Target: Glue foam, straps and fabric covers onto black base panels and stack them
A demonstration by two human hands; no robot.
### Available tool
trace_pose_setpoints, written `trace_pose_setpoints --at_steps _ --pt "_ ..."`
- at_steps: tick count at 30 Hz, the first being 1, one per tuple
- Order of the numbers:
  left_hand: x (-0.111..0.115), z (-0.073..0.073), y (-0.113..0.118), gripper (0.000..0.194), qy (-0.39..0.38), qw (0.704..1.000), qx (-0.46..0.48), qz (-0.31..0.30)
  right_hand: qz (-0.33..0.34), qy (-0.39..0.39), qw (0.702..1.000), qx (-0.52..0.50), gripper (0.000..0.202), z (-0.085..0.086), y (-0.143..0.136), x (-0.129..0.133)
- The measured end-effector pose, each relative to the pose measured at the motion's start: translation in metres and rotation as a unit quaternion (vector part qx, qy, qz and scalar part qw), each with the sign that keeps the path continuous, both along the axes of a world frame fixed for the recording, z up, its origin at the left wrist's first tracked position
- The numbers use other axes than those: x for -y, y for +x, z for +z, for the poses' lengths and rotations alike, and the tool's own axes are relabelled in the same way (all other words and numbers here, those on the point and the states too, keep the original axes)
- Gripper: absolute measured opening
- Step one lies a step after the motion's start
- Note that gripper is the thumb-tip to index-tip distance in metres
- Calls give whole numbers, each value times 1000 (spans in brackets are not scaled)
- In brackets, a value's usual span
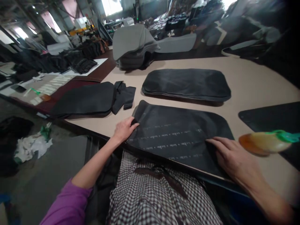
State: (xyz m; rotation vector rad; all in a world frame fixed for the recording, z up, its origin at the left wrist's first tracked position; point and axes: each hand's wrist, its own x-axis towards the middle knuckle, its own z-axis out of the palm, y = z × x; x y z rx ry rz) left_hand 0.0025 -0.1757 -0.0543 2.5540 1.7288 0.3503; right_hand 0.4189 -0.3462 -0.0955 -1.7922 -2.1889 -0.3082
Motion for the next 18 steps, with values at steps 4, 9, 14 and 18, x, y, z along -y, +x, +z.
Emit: trace_pose_setpoints --at_steps 4,9,14,18 --pt "-3 0 -9 39 -48 991 124 0 5 16 1000 10 35 -2 1 -2" --pt "1 -2 -12 40 -56 988 144 -2 7 8 1000 12 35 -2 3 -1" --pt "2 -6 -11 41 -38 992 122 -5 5 6 1000 11 36 -4 4 1" --pt "1 -8 -12 45 -2 992 126 -16 -12 -1 1000 -4 38 -4 3 3"
